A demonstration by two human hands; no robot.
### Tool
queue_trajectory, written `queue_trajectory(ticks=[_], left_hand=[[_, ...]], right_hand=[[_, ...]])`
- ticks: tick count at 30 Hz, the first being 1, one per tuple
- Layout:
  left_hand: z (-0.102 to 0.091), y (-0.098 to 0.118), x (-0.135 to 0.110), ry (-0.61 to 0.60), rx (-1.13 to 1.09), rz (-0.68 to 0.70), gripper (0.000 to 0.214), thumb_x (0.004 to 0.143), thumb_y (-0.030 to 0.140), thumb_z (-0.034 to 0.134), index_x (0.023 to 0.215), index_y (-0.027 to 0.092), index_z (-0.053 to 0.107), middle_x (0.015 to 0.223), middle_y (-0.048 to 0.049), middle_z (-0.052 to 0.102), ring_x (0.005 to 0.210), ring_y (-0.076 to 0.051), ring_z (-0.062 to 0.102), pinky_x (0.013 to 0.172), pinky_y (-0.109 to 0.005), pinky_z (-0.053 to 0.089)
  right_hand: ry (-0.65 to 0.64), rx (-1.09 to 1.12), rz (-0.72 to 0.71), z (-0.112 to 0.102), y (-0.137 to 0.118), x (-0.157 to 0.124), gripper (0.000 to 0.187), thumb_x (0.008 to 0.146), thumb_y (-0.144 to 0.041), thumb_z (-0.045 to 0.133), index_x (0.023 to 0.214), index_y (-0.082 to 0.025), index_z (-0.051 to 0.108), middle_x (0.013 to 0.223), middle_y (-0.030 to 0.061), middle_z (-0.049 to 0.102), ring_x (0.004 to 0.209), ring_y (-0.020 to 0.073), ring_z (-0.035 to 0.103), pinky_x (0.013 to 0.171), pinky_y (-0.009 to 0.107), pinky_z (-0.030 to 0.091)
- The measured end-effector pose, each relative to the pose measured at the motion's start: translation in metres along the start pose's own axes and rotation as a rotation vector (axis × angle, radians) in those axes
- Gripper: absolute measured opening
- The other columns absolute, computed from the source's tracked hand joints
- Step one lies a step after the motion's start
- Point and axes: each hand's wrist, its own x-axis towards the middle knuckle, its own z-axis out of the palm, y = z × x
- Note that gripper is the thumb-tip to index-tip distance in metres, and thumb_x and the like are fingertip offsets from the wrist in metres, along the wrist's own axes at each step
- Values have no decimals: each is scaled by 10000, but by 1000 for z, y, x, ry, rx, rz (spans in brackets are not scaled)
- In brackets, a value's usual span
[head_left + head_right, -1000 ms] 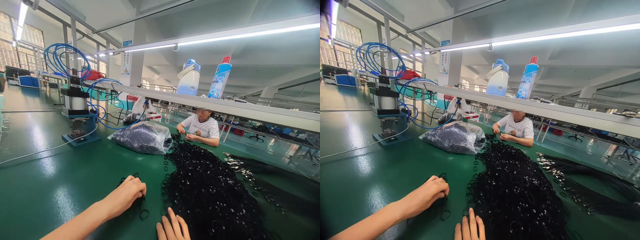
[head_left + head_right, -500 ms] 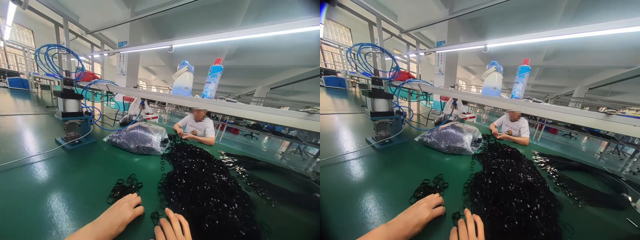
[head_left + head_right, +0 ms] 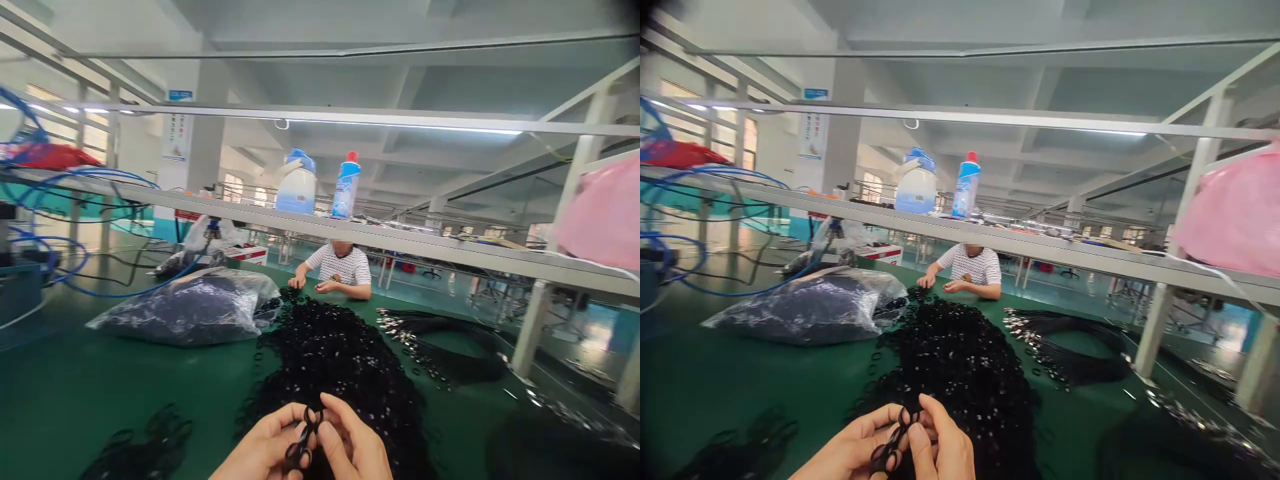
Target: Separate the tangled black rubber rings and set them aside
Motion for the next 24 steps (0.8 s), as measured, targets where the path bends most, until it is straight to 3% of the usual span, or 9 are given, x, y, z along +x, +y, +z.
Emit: queue_trajectory(ticks=[6, 10, 13, 16, 20, 24], left_hand=[[45, -25, 51, -48, 124, -12, 244, 652, 328, 765, 739, 157, 615, 603, 37, 500, 399, -4, 279, 342, -126, 150], [60, -29, 65, -2, 252, 14, 304, 647, 404, 749, 740, 157, 597, 588, 60, 461, 392, 5, 214, 353, -145, 82], [61, -29, 66, 56, 336, 50, 353, 621, 450, 756, 725, 153, 598, 543, 86, 399, 389, 1, 219, 369, -154, 103], [54, -30, 64, 95, 393, 70, 409, 578, 503, 763, 694, 157, 579, 506, 98, 386, 377, -5, 223, 370, -164, 120], [44, -32, 59, 67, 555, 132, 428, 621, 568, 702, 703, 167, 576, 455, 104, 388, 347, -18, 235, 346, -165, 136], [43, -30, 54, 24, 652, 125, 431, 638, 584, 673, 726, 174, 574, 486, 88, 441, 350, -28, 285, 332, -158, 168]], right_hand=[[20, 61, 168, -58, 7, 20, 227, 746, -376, 604, 826, -185, 699, 739, 57, 726, 650, 203, 674, 574, 256, 509], [53, 173, 262, -77, 10, 28, 201, 727, -332, 606, 812, -164, 678, 739, 58, 723, 648, 196, 661, 602, 272, 512], [90, 133, 271, -83, 6, 29, 235, 735, -328, 590, 895, -167, 652, 728, 45, 705, 621, 182, 642, 577, 262, 498], [167, -49, 195, -84, -3, 27, 170, 749, -307, 577, 877, -207, 624, 769, 21, 674, 698, 174, 631, 552, 223, 456], [71, -176, 101, -76, -7, 21, 148, 764, -314, 570, 671, -210, 616, 719, 9, 635, 655, 154, 600, 495, 202, 401], [16, -188, 92, -67, 1, 15, 159, 771, -278, 543, 641, -200, 590, 698, 11, 625, 621, 148, 575, 474, 201, 374]])
